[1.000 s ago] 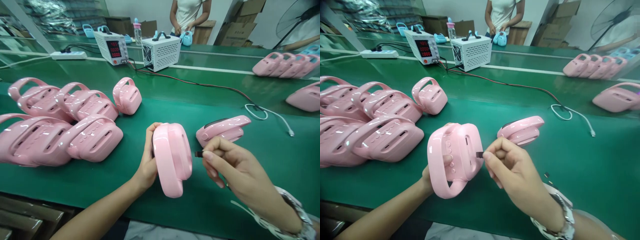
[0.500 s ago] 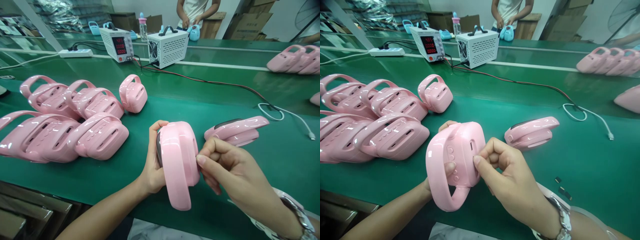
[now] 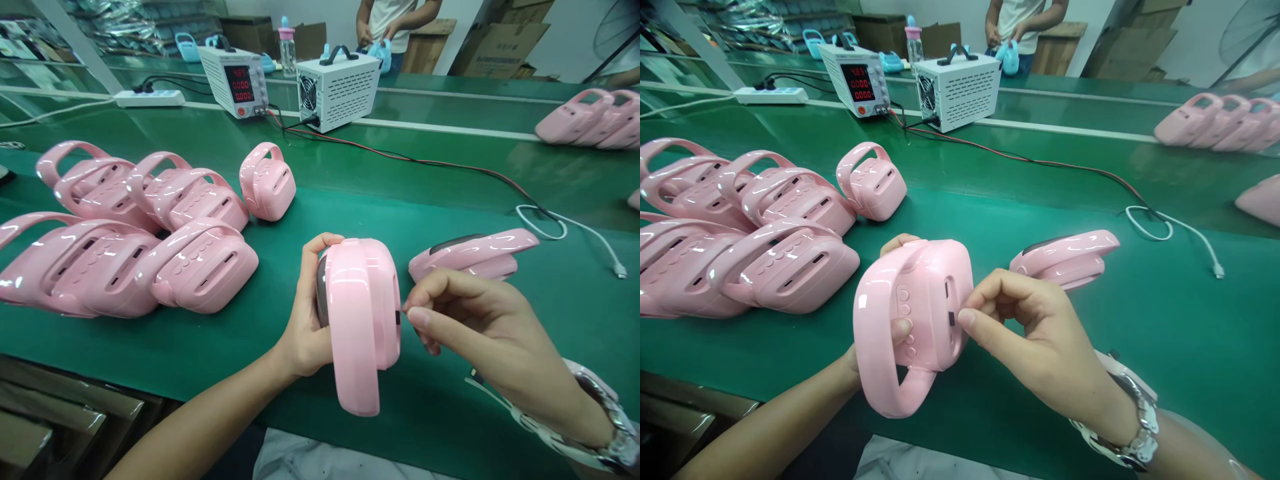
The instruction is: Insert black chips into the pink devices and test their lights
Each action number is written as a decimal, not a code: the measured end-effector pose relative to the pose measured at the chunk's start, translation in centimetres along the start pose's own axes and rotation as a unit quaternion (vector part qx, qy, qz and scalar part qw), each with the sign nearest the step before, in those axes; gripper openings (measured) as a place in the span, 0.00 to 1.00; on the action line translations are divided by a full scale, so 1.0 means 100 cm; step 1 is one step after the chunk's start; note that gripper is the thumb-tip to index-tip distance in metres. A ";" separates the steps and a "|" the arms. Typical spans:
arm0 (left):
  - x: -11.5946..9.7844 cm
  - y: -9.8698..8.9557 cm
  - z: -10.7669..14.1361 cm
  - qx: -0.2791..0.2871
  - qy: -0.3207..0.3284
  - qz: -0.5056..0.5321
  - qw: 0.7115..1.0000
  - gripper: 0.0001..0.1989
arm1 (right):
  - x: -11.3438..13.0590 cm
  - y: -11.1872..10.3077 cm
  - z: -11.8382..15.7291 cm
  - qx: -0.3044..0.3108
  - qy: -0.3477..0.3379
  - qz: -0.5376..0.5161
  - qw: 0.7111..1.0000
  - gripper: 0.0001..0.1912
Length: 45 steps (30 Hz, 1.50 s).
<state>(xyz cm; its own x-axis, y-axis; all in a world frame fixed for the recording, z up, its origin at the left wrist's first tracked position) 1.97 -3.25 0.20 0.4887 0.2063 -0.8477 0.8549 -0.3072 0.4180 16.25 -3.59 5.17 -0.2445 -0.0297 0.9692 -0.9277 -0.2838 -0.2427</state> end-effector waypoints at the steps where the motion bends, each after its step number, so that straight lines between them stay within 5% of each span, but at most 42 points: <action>1: -0.002 0.002 0.000 0.013 0.015 0.009 1.000 0.33 | -0.001 0.001 -0.001 0.000 0.005 -0.001 1.000 0.07; 9: -0.003 -0.002 -0.003 0.015 0.058 -0.029 0.998 0.32 | -0.008 -0.005 -0.003 -0.011 0.001 0.009 1.000 0.03; 13: 0.000 -0.003 -0.004 0.016 0.070 -0.025 0.997 0.33 | -0.011 -0.010 -0.009 -0.018 -0.057 0.055 0.997 0.18; 18: 0.001 -0.004 -0.005 0.004 0.055 -0.004 0.998 0.33 | -0.018 -0.005 -0.018 0.054 -0.074 0.049 0.995 0.30; 22: 0.004 -0.003 -0.004 0.012 0.037 0.016 0.999 0.34 | -0.020 -0.001 -0.020 0.091 -0.050 0.010 0.994 0.29; 40: 0.006 -0.002 -0.003 0.023 0.021 -0.050 0.998 0.30 | -0.022 -0.005 -0.020 0.088 -0.016 -0.005 0.996 0.25; 45: 0.009 -0.010 -0.004 -0.016 0.028 -0.057 0.998 0.30 | -0.010 -0.014 -0.015 -0.020 -0.079 0.080 0.994 0.14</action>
<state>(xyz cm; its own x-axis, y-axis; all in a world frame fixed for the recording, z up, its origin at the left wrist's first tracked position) 1.60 -2.35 -0.89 0.3953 0.2896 -0.8717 0.9104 -0.2493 0.3300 17.41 -1.72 4.50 -0.3448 -0.2215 0.9122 -0.8920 -0.2252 -0.3919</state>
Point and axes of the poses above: each hand's wrist, its own z-axis away from the middle knuckle, its own y-axis out of the palm, x = y × z, the point moved 6 cm from there along -z, towards the middle knuckle, and after that the axes turned 9 degrees about y, right-handed, at the moved point
